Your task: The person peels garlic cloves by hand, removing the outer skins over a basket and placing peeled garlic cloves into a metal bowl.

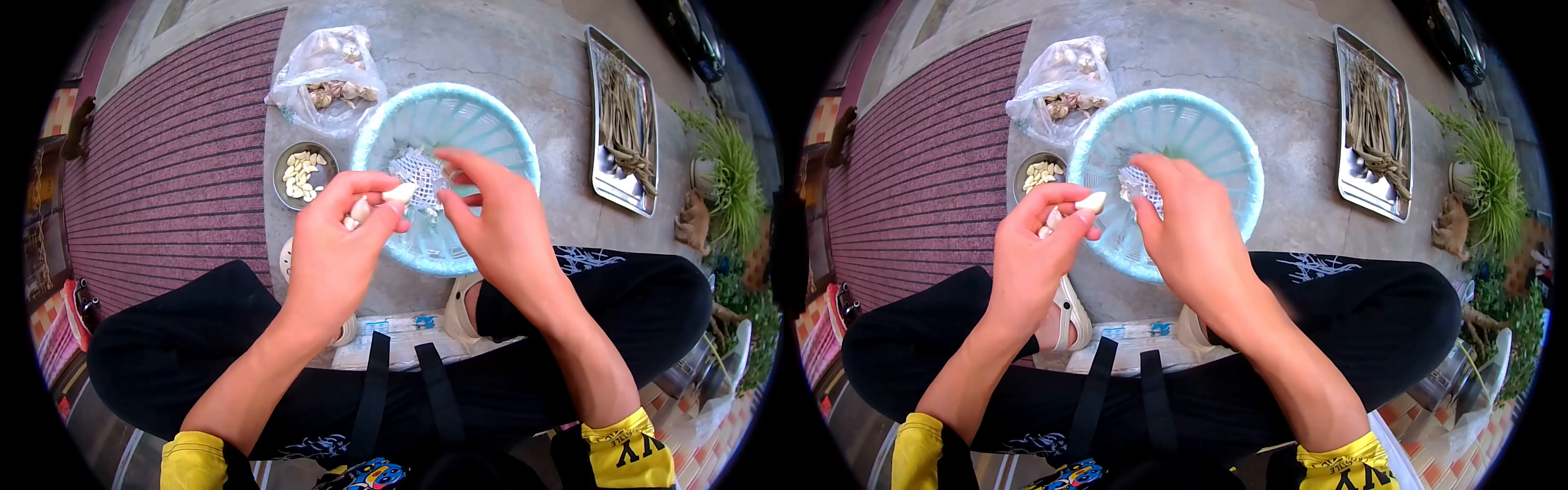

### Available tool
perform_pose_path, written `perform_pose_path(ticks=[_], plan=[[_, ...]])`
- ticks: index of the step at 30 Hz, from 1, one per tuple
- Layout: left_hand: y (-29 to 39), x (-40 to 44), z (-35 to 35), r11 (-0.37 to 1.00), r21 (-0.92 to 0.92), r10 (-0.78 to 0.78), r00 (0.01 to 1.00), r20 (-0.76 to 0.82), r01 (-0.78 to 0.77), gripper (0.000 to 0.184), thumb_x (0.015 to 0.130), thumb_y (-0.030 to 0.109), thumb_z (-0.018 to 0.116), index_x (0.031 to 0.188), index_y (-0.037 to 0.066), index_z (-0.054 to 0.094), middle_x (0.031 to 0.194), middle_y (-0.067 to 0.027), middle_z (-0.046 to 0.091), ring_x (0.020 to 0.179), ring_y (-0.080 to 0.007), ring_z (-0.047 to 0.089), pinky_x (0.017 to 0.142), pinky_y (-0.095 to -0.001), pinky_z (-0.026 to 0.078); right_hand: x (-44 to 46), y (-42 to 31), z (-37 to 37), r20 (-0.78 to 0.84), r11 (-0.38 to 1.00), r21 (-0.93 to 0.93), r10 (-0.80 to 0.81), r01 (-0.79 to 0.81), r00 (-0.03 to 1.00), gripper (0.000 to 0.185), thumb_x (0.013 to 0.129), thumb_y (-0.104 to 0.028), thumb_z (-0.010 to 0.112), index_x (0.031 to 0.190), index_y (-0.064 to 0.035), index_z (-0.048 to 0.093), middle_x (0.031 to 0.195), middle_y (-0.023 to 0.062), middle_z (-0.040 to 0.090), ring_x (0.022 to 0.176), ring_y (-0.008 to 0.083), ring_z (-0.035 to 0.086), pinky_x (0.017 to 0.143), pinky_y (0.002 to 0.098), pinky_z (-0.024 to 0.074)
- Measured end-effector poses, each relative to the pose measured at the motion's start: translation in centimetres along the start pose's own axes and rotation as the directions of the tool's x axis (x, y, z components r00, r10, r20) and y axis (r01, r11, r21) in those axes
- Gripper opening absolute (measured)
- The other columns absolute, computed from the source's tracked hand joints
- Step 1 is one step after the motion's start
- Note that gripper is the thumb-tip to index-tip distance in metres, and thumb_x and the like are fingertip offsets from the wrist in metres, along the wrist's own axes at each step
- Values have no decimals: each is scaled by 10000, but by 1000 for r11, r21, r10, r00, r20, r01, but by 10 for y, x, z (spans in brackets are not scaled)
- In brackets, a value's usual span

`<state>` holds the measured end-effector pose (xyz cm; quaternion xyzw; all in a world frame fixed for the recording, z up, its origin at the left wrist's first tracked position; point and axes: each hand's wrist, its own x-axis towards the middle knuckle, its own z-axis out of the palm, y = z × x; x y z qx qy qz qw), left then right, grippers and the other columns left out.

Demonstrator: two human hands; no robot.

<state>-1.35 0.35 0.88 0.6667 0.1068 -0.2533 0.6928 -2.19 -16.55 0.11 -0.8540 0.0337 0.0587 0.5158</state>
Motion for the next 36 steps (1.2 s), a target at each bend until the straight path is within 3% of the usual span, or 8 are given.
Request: perform_pose_path(ticks=[4,6,11,15,16,19,26,36], plan=[[-14,8,-17,980,-107,-180,975,-130,167,193,900,108,608,1064,6,604,909,-43,630,694,-44,536,553,-193,400,-6,21,4,-97,787,-599,-253,147,963,276,826,-89,643,1076,19,598,1017,195,629,842,338,631,723,424,510],[-42,21,-40,922,-292,-356,851,-386,254,193,916,133,586,1075,26,608,888,-32,623,648,-36,486,486,-188,337,-7,23,5,112,877,-469,-58,104,992,290,830,-134,640,1072,17,583,1034,210,603,893,367,612,760,459,500],[-74,45,-82,911,-393,-335,783,-524,127,232,947,143,514,1130,9,567,832,-50,605,613,-43,483,448,-183,326,-7,6,13,230,908,-409,11,87,973,228,848,-155,616,1014,1,599,968,189,609,863,382,604,731,460,498],[-47,30,-61,933,-345,-227,916,-330,107,306,984,231,431,1144,-1,553,802,-83,597,471,-59,421,388,-201,280,-3,-8,15,262,976,-216,84,-27,961,228,854,-151,611,1046,-29,609,949,177,604,857,364,605,707,444,485],[-25,17,-38,895,-385,-264,964,-46,226,334,999,274,423,1132,-2,556,805,-76,597,486,-56,427,396,-197,285,-2,-13,14,250,994,-100,69,-45,966,229,855,-152,613,1057,-43,614,936,169,598,856,355,603,704,435,480],[-10,5,-13,817,-488,-264,952,157,307,342,1001,264,418,1162,-14,539,834,-72,599,588,-66,486,432,-192,320,-1,-26,11,276,998,-30,-41,51,960,232,855,-149,619,1068,-55,616,910,146,578,844,340,592,711,413,472],[-16,-1,-4,924,-256,-228,948,223,283,441,938,125,506,1335,-40,409,992,-94,629,834,-84,591,472,-174,327,-4,-6,5,241,989,-119,-57,88,969,114,834,-93,634,916,-16,650,882,135,580,811,325,590,711,388,475],[-33,-10,15,968,-83,-212,948,238,238,389,951,70,427,1300,-98,393,1013,-153,629,776,-164,643,565,-251,501,-10,-3,-4,399,965,-57,256,-255,881,135,862,-77,596,959,15,603,871,143,600,798,254,624,684,334,495]])
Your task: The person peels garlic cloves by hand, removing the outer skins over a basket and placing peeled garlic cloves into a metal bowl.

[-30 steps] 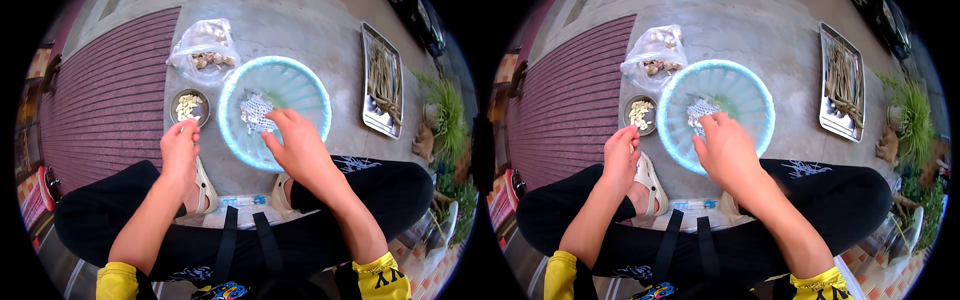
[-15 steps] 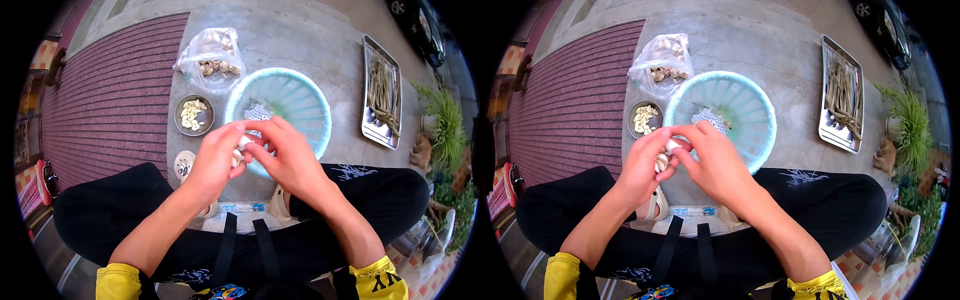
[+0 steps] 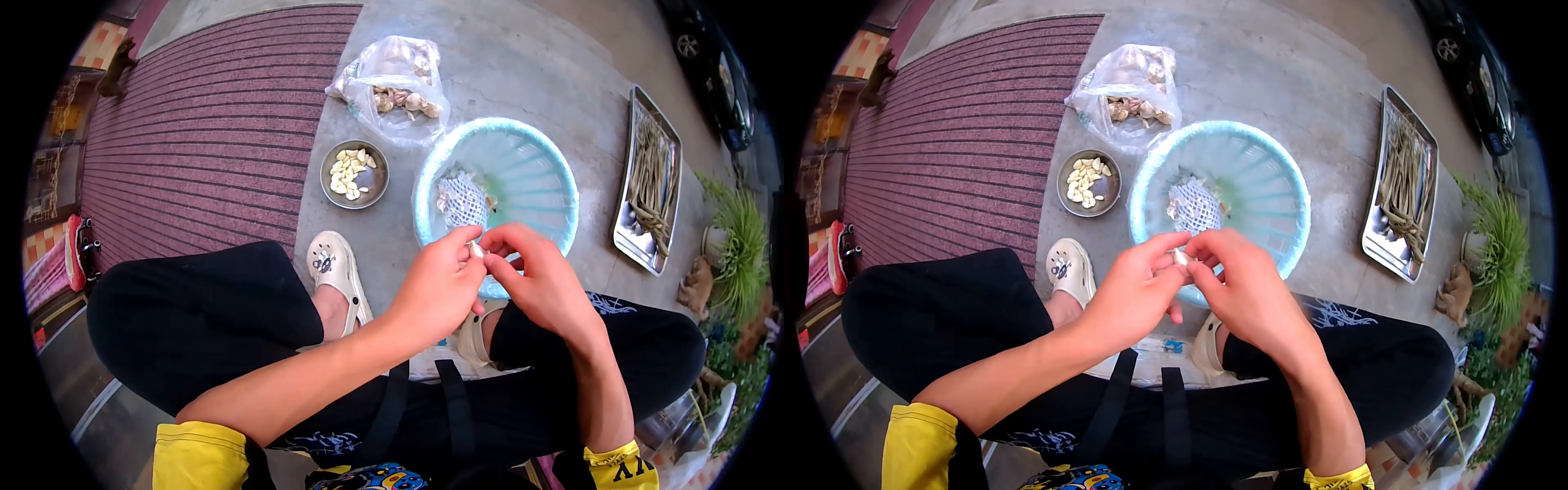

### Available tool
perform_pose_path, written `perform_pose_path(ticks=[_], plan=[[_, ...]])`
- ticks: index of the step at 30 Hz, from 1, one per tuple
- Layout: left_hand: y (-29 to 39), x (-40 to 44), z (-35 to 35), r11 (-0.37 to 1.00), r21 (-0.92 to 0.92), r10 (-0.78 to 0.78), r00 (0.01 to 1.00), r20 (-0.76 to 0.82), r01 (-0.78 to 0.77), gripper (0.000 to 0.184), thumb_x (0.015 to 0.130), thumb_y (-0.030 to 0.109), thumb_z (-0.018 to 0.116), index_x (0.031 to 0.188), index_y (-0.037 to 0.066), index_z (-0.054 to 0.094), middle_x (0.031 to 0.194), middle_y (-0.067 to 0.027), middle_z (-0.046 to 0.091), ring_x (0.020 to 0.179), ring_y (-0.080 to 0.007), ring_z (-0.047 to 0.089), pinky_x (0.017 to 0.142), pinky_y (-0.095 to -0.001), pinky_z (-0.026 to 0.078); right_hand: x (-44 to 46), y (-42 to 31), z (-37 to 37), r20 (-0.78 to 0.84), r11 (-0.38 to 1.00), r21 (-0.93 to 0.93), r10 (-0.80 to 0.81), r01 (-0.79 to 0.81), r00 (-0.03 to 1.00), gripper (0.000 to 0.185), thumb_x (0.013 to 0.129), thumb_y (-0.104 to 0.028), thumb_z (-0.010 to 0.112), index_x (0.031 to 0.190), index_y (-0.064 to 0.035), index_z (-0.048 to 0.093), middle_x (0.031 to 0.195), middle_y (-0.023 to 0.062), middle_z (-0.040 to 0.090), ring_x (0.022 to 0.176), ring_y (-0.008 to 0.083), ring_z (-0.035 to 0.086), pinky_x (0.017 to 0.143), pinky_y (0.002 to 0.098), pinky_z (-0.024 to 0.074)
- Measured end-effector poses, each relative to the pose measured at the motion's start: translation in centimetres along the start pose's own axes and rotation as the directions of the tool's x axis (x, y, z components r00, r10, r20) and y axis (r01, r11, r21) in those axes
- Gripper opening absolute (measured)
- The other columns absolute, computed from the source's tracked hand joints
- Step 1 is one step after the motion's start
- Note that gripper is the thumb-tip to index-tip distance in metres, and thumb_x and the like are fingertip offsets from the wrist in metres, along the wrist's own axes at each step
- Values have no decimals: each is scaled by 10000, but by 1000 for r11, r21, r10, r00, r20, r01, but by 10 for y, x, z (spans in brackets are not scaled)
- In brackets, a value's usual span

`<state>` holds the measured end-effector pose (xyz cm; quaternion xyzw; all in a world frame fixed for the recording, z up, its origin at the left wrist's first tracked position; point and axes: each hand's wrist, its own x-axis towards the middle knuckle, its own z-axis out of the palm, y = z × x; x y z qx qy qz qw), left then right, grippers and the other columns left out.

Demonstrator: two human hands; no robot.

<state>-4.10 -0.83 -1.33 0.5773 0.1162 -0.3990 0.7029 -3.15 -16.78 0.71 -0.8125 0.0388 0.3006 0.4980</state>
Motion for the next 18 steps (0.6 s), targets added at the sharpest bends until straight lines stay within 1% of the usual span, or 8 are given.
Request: perform_pose_path(ticks=[2,3,5,6,10,15,17,18], plan=[[-1,2,-1,977,-212,16,999,-42,-25,339,941,36,404,1253,-89,448,1006,-145,613,847,-181,642,654,-269,559,-1,1,5,-56,983,-113,-151,144,987,149,859,-76,591,980,11,588,901,153,591,790,271,614,686,342,490],[-3,2,2,977,-214,0,1000,-24,-5,339,941,36,404,1253,-89,448,1006,-145,613,847,-181,642,654,-269,559,-5,4,3,-66,987,-109,-129,122,989,149,859,-76,591,980,11,588,901,153,591,790,271,614,686,342,490],[1,-1,-2,953,-291,-81,996,25,85,366,948,53,393,1292,-59,446,1153,-134,589,1055,-186,601,781,-308,569,-1,1,2,-4,974,-167,-156,153,988,143,858,-78,587,971,7,571,910,160,577,802,292,605,697,362,481],[1,0,0,937,-328,-110,993,50,120,360,944,55,375,1270,-71,461,1176,-137,577,1105,-212,583,879,-349,545,-2,4,3,7,981,-134,-144,143,990,126,859,-73,573,954,4,541,900,179,566,828,346,591,708,396,469],[-2,1,-3,911,-382,-139,988,70,155,360,928,47,352,1241,-93,463,1186,-159,573,1141,-244,572,925,-385,514,-3,6,6,1,976,-194,-99,97,995,86,875,-61,531,916,2,490,900,211,559,834,418,562,702,438,453],[-5,1,-3,902,-384,-163,979,120,197,365,930,53,350,1255,-71,458,1190,-158,574,1127,-244,583,921,-381,514,-4,4,8,23,989,-115,-92,94,996,82,884,-63,516,919,8,496,844,205,563,796,422,559,681,469,447],[-4,0,-5,897,-405,-118,978,170,178,364,929,60,356,1257,-59,461,1217,-159,569,1151,-254,572,902,-365,526,-5,9,12,-35,908,-296,-322,298,946,82,877,-50,509,920,19,501,845,211,570,808,425,560,692,475,450],[3,-8,1,903,-409,-124,992,40,129,336,924,78,375,1219,-43,484,1045,-105,613,939,-186,633,700,-276,536,-3,10,11,-60,883,-307,-391,356,918,81,876,-46,494,916,24,504,841,219,571,815,427,558,698,484,449]])
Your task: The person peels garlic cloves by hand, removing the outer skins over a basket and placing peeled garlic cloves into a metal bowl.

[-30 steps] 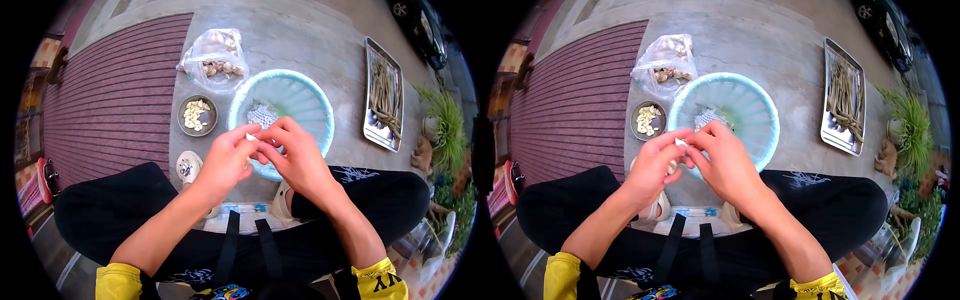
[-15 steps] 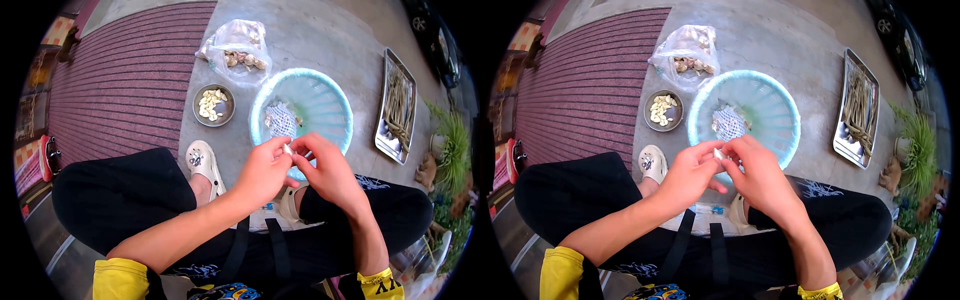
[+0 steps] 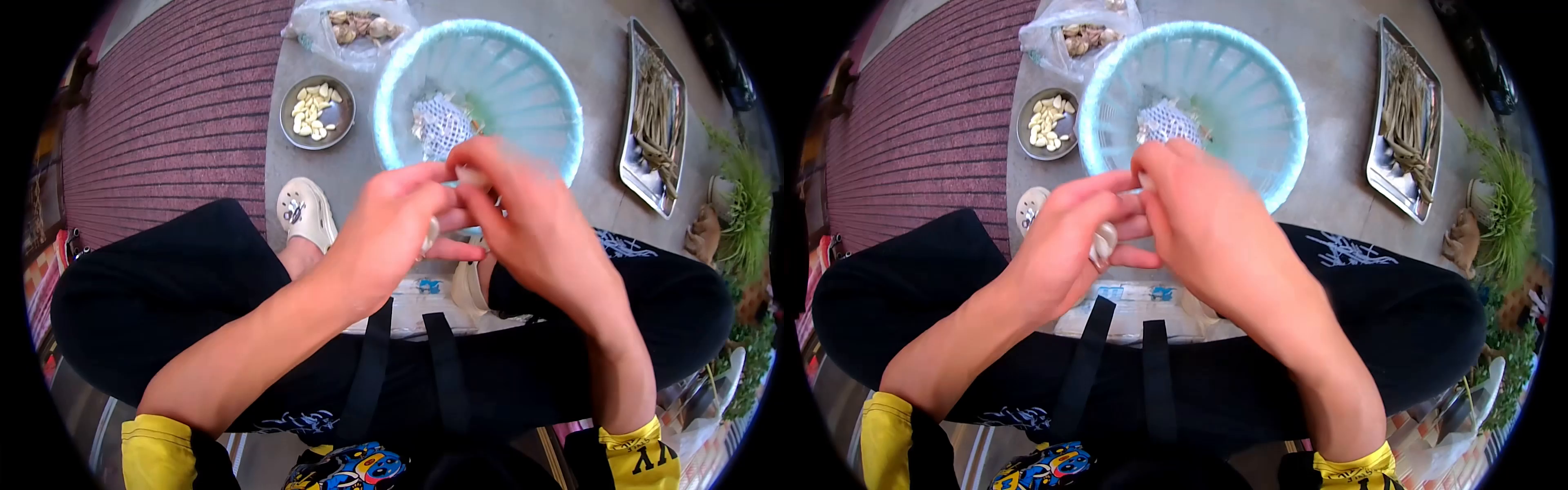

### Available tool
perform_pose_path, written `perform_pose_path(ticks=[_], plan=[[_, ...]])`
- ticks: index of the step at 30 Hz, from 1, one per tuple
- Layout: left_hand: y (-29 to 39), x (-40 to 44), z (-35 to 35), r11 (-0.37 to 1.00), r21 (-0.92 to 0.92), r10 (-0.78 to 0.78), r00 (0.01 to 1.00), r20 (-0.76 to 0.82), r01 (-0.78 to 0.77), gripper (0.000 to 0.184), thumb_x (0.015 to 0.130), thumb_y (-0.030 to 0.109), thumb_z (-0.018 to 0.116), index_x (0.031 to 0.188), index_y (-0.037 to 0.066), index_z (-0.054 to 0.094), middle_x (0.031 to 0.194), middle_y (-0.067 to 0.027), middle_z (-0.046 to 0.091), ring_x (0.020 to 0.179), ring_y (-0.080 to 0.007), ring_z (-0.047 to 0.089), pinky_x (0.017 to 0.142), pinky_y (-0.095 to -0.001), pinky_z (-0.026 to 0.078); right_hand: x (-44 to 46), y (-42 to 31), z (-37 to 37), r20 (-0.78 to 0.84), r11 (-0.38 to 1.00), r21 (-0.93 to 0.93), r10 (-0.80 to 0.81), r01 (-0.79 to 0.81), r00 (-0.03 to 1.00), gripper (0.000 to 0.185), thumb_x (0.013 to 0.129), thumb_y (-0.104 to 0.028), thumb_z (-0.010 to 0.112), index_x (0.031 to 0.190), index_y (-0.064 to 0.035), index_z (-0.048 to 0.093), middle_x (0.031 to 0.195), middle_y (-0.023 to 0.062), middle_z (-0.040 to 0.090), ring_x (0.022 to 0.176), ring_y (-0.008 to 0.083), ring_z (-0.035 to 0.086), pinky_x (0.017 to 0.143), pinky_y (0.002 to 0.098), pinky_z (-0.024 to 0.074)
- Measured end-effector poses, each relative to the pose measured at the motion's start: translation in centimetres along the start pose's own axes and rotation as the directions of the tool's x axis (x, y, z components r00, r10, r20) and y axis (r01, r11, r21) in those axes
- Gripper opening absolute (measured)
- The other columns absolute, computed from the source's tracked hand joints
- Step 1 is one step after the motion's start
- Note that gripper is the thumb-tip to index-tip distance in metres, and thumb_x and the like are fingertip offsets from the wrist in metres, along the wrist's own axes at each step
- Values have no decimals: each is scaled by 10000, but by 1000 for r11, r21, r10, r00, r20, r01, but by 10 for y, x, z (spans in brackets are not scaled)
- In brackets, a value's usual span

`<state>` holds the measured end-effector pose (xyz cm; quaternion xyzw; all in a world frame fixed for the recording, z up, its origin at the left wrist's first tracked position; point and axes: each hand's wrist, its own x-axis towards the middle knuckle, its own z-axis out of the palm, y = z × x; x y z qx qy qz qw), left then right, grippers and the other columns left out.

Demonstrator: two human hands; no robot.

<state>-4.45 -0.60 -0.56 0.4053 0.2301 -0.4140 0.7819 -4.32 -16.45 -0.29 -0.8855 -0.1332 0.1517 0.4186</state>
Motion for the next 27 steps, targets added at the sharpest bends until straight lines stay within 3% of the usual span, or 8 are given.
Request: perform_pose_path(ticks=[3,7,9,11,15,16,24,27], plan=[[-23,6,-55,969,248,110,898,-426,-1,266,923,119,395,1105,-18,533,815,-28,552,655,-101,534,509,-223,401,0,-9,-3,-55,972,-188,133,-141,990,125,870,-47,545,969,28,550,897,205,604,818,390,587,704,406,466],[-65,60,-151,955,130,-93,684,-724,268,150,904,159,491,920,27,562,697,11,452,538,-75,403,431,-233,292,0,-22,-3,24,981,-187,62,-56,998,108,860,-25,550,954,26,553,869,200,592,793,392,577,691,418,457],[-86,118,-179,947,318,214,657,-723,40,153,883,180,589,930,36,564,669,16,430,517,-84,371,412,-248,270,0,-26,0,50,986,-161,43,-34,998,118,854,-17,559,964,24,554,861,194,587,779,395,572,683,423,452],[-96,180,-189,978,80,160,440,-884,-195,195,823,144,681,940,-6,642,884,-74,660,781,-186,598,724,-328,482,4,-26,1,156,978,-197,97,-66,983,123,856,-24,567,971,18,558,861,187,586,771,391,574,679,423,453],[-95,233,-178,868,-199,6,411,-911,-454,247,793,105,715,996,-22,657,983,-95,690,888,-198,636,809,-334,490,9,-23,1,100,966,-229,146,-121,984,143,841,9,584,983,10,568,851,168,574,769,359,578,666,390,456],[-72,213,-146,892,-55,102,318,-943,-449,256,788,95,716,1009,-23,661,1024,-98,689,925,-207,642,830,-337,490,9,-21,2,77,971,-216,126,-106,989,161,834,30,588,993,10,569,840,160,568,757,347,575,658,378,455],[-38,193,-134,998,62,58,126,-990,28,366,808,306,690,975,-19,661,974,-195,681,886,-355,656,769,-450,512,11,-17,9,132,973,-187,163,-137,978,143,841,-37,595,972,-17,540,809,168,532,735,381,562,623,442,450],[-68,197,-156,920,318,265,235,-935,228,350,834,325,643,940,-8,656,947,-197,683,898,-372,650,762,-461,509,11,-18,9,114,977,-179,139,-117,984,148,840,-41,598,974,-18,540,804,167,530,730,381,561,618,445,447]])
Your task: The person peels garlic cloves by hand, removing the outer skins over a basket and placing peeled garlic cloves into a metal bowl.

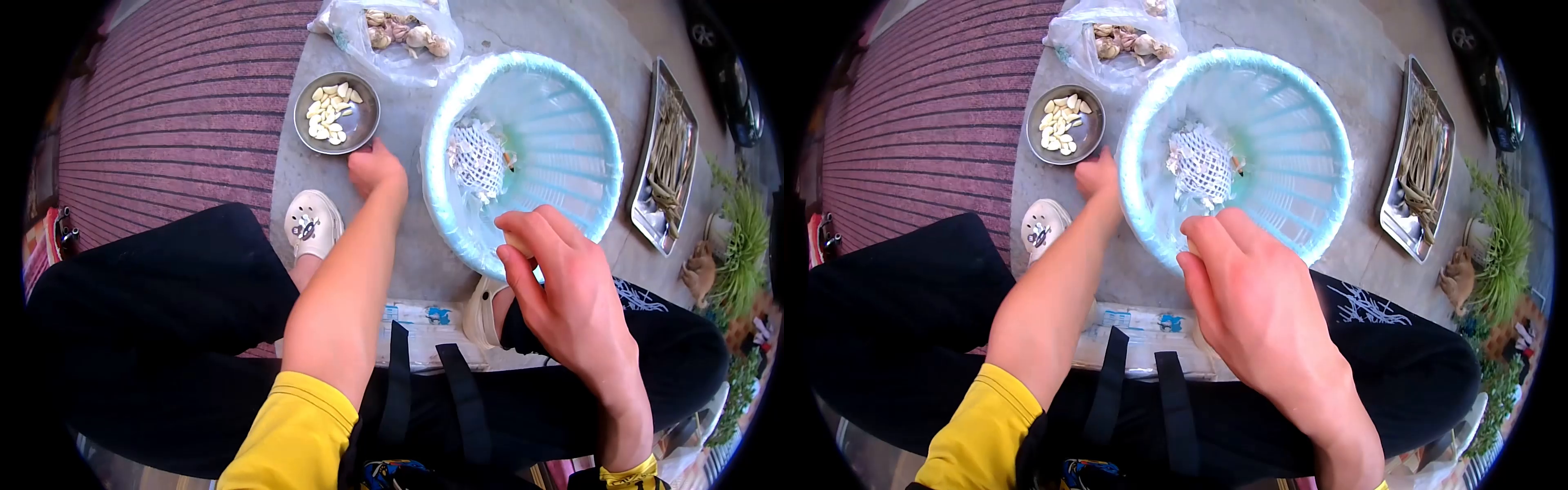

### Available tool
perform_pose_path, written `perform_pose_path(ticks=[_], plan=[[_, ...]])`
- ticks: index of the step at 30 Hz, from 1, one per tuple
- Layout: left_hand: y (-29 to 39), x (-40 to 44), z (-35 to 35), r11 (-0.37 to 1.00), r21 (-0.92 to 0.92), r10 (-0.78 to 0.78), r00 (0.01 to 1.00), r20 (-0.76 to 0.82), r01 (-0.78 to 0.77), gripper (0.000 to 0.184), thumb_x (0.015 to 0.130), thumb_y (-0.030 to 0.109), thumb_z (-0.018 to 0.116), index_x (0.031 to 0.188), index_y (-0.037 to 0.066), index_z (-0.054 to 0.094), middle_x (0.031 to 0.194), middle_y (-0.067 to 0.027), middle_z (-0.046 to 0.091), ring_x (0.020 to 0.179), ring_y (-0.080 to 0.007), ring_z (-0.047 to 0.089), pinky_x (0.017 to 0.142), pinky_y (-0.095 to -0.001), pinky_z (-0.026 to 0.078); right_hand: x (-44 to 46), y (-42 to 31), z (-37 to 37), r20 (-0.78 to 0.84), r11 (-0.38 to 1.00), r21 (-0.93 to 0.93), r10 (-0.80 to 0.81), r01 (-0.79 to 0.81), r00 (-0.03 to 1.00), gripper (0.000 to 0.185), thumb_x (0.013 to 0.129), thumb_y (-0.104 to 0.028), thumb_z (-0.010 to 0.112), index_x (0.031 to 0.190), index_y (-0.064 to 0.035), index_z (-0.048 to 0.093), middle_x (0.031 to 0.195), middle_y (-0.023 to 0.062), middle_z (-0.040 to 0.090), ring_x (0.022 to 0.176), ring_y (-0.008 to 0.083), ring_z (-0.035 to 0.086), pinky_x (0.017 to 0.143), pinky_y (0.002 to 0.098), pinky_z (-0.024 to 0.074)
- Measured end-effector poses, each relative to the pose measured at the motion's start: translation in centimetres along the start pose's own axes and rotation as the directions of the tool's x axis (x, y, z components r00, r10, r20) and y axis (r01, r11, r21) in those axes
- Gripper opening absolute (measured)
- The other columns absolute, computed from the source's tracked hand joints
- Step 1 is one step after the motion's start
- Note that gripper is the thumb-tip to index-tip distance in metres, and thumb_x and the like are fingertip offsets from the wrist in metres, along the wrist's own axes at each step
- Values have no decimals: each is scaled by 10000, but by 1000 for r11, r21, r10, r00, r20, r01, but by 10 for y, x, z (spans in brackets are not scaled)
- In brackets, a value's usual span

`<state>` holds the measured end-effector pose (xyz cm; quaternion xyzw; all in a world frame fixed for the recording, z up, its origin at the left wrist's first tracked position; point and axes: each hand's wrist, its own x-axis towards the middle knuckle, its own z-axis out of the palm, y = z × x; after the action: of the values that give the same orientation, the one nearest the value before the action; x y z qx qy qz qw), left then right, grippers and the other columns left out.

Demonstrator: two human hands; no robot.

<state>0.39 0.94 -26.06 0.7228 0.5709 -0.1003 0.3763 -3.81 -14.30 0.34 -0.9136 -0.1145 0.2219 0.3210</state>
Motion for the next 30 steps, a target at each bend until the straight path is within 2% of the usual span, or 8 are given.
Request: perform_pose_path(ticks=[3,9,12,14,16,22,26,30], plan=[[-27,2,0,937,292,175,982,76,-190,349,865,345,582,895,3,645,901,-204,679,876,-380,646,757,-469,497,-2,-1,-1,9,1000,0,-17,17,1000,148,836,-37,600,971,-20,541,800,164,529,724,380,560,612,446,447],[-9,1,-45,824,95,562,827,-11,-558,307,896,311,531,905,17,618,839,-209,670,842,-395,637,744,-468,477,-8,-6,-8,-18,993,-11,-115,115,993,126,836,-51,601,928,-13,523,783,156,523,709,357,572,607,437,462],[9,21,-65,638,418,678,729,94,-647,299,906,296,527,999,23,607,875,-202,669,840,-404,634,748,-476,481,-11,-8,-11,-42,985,-23,-173,172,984,124,843,-72,600,909,-11,515,780,154,522,703,349,576,609,431,470],[17,19,-86,494,509,696,672,254,-705,285,905,282,524,1009,28,604,899,-196,666,849,-389,644,741,-479,496,-12,-10,-12,-66,984,-39,-174,172,982,123,855,-96,595,903,-13,517,778,152,524,703,350,579,612,429,477],[14,38,-87,24,558,655,434,618,-830,236,891,231,515,989,38,606,909,-185,664,859,-363,658,733,-467,513,-12,-9,-15,-94,975,-44,-220,216,971,138,865,-115,587,900,-3,515,803,161,536,712,356,581,616,435,480],[25,22,-104,-135,540,565,383,730,-831,232,888,197,487,976,37,629,946,-175,669,850,-351,669,743,-475,523,-13,1,-14,-150,994,30,-103,109,983,175,881,-111,560,984,26,523,772,185,564,713,398,587,632,471,476],[62,-11,-124,446,353,744,560,363,-822,416,945,332,436,845,7,676,825,-235,658,806,-439,626,731,-497,487,-17,3,-6,-261,978,114,-139,174,955,201,881,-97,556,1038,22,517,771,209,586,731,423,592,643,492,470],[111,-120,-179,842,-292,522,551,651,-453,389,965,371,454,809,43,594,592,10,458,505,-112,401,479,-273,329,-8,-8,-19,-251,942,308,-52,131,967,165,864,-65,563,988,19,495,815,239,610,778,427,601,657,481,469]])
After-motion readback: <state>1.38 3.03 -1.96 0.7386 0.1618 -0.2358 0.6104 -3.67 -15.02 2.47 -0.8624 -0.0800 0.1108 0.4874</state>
